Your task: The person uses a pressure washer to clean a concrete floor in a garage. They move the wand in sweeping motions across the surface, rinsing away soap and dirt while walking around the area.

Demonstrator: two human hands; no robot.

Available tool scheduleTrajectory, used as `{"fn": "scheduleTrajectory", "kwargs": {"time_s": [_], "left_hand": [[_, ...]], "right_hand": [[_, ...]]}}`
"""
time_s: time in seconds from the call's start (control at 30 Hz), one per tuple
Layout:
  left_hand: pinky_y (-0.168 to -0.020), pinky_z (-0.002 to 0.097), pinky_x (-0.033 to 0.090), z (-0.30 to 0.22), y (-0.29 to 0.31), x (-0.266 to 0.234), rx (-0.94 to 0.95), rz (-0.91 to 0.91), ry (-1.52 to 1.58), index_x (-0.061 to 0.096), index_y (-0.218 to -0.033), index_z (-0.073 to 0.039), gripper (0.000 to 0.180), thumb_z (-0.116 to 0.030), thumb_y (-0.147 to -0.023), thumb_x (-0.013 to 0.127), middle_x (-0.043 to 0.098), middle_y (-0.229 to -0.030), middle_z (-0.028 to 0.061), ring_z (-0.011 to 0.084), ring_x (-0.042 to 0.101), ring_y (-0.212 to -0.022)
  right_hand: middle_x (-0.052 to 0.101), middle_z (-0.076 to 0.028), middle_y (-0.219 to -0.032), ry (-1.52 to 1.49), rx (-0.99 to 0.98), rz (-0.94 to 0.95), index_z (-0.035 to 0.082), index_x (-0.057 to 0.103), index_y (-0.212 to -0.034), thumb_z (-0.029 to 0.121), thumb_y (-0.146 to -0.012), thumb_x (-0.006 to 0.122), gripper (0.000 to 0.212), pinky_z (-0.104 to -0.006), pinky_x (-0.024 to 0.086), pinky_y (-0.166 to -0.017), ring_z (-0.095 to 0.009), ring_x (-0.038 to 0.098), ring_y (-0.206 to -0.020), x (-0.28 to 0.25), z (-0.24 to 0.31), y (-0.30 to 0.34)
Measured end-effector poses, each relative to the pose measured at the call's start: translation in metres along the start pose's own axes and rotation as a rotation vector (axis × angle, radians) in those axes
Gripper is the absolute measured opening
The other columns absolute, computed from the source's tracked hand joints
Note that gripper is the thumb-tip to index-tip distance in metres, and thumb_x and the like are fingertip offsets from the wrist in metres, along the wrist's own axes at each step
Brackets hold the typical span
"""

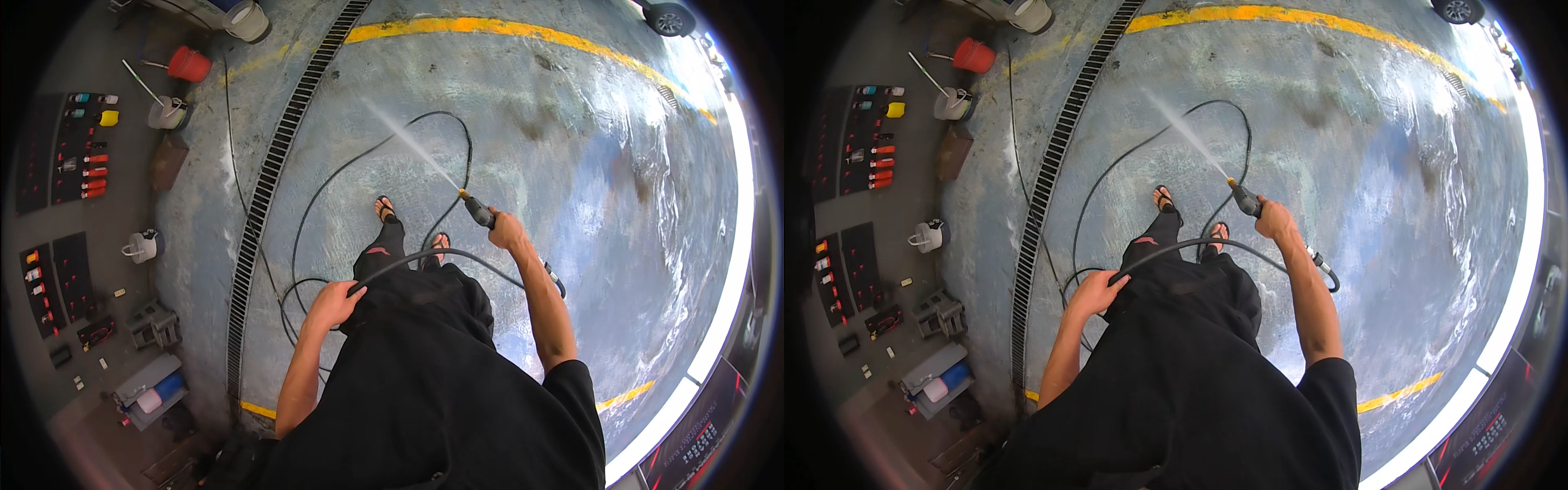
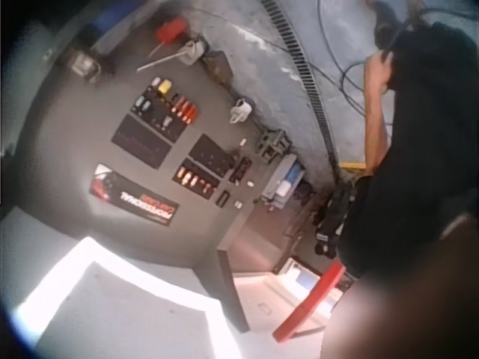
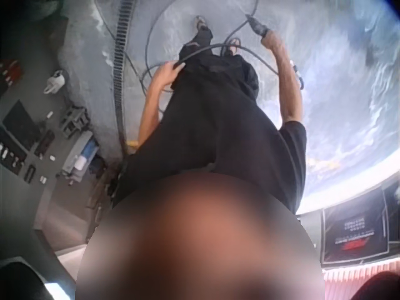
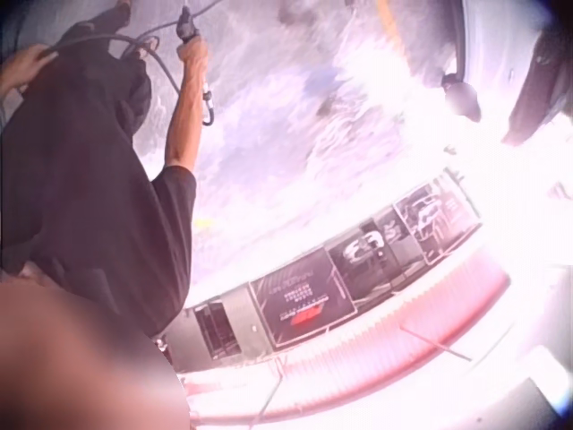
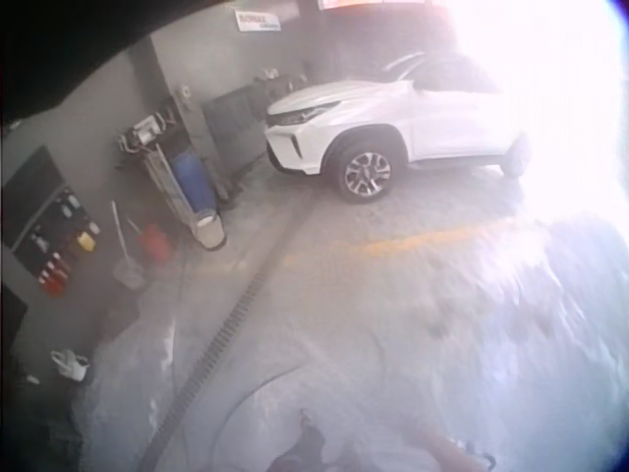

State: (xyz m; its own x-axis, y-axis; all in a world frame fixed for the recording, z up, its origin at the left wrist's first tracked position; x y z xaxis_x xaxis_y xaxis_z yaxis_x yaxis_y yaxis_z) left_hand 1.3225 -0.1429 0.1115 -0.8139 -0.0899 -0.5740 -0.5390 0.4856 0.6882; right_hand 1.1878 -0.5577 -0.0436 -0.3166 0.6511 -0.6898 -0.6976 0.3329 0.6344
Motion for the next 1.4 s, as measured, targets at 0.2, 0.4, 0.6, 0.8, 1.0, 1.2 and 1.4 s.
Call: {"fn": "scheduleTrajectory", "kwargs": {"time_s": [0.2,0.4,0.6,0.8,1.0,1.2,1.4], "left_hand": [[-0.065,0.0413,0.051,0.006,-0.051,-0.054,0.0,-0.009,0.03,0.076,-0.105,-0.002,0.043,-0.043,-0.104,0.064,0.067,-0.068,0.0102,0.0244,0.067,-0.064],[-0.076,0.0495,0.053,0.024,-0.121,-0.128,-0.014,0.116,0.043,0.074,-0.106,0.001,0.042,-0.039,-0.103,0.063,0.071,-0.083,0.0254,0.0463,0.07,-0.085],[-0.063,0.043,0.05,0.034,-0.187,-0.223,0.037,0.166,0.002,0.073,-0.1,0.001,0.046,-0.044,-0.104,0.063,0.067,-0.067,0.0152,0.0288,0.069,-0.064],[-0.058,0.0378,0.047,0.003,-0.248,-0.286,0.22,0.231,-0.096,0.073,-0.1,0.001,0.046,-0.044,-0.104,0.063,0.061,-0.062,0.0087,0.0198,0.064,-0.059],[-0.058,0.0351,0.046,-0.039,-0.285,-0.274,0.363,0.393,-0.231,0.078,-0.116,-0.007,0.039,-0.041,-0.105,0.064,0.064,-0.065,0.0054,0.0137,0.062,-0.059],[-0.062,0.0419,0.051,-0.065,-0.304,-0.264,0.481,0.495,-0.315,0.076,-0.108,-0.002,0.046,-0.046,-0.104,0.063,0.067,-0.066,0.0125,0.0269,0.068,-0.062],[-0.06,0.0387,0.05,-0.101,-0.32,-0.266,0.537,0.558,-0.357,0.076,-0.115,-0.004,0.042,-0.044,-0.103,0.065,0.066,-0.065,0.0103,0.0206,0.067,-0.061]], "right_hand": [[0.076,-0.024,-0.106,0.147,-0.106,0.057,0.013,0.06,-0.147,0.005,-0.075,0.061,0.072,-0.049,0.058,-0.09,-0.041,0.073,-0.103,-0.026,0.066,-0.034],[0.076,-0.023,-0.103,0.125,0.023,-0.087,0.013,0.051,-0.151,0.007,-0.077,0.065,0.075,-0.0501,0.06,-0.085,-0.041,0.074,-0.1,-0.067,0.133,-0.088],[0.076,-0.022,-0.105,-0.046,0.261,-0.121,0.013,0.065,-0.136,0.006,-0.077,0.061,0.06,-0.0493,0.059,-0.09,-0.041,0.073,-0.103,-0.107,0.129,-0.101],[0.075,-0.024,-0.105,-0.169,0.55,-0.134,0.012,0.071,-0.127,0.006,-0.077,0.058,0.053,-0.049,0.058,-0.089,-0.043,0.072,-0.103,-0.081,0.078,-0.042],[0.074,-0.029,-0.106,-0.529,0.932,-0.27,0.013,0.071,-0.13,0.007,-0.079,0.056,0.053,-0.0505,0.056,-0.09,-0.046,0.071,-0.103,0.009,0.051,0.045],[0.074,-0.032,-0.097,-0.981,1.419,-0.579,-0.004,0.072,-0.114,0.008,-0.081,0.058,0.038,-0.0493,0.058,-0.083,-0.046,0.074,-0.093,0.108,0.069,0.117],[0.075,-0.03,-0.096,-1.058,1.456,-0.606,-0.005,0.072,-0.113,0.01,-0.079,0.06,0.038,-0.0486,0.059,-0.081,-0.043,0.076,-0.09,0.136,0.082,0.108]]}}
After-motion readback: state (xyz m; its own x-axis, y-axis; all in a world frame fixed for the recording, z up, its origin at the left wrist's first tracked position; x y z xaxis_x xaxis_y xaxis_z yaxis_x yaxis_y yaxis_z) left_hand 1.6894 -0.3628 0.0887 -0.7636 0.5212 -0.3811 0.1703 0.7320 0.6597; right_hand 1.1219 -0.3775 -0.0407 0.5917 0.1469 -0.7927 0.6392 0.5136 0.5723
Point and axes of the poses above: each hand's wrist, its own y-axis away from the middle knuckle, its own x-axis out of the palm, z = x × y, the point moved 3 cm from there along -y, towards the middle knuckle
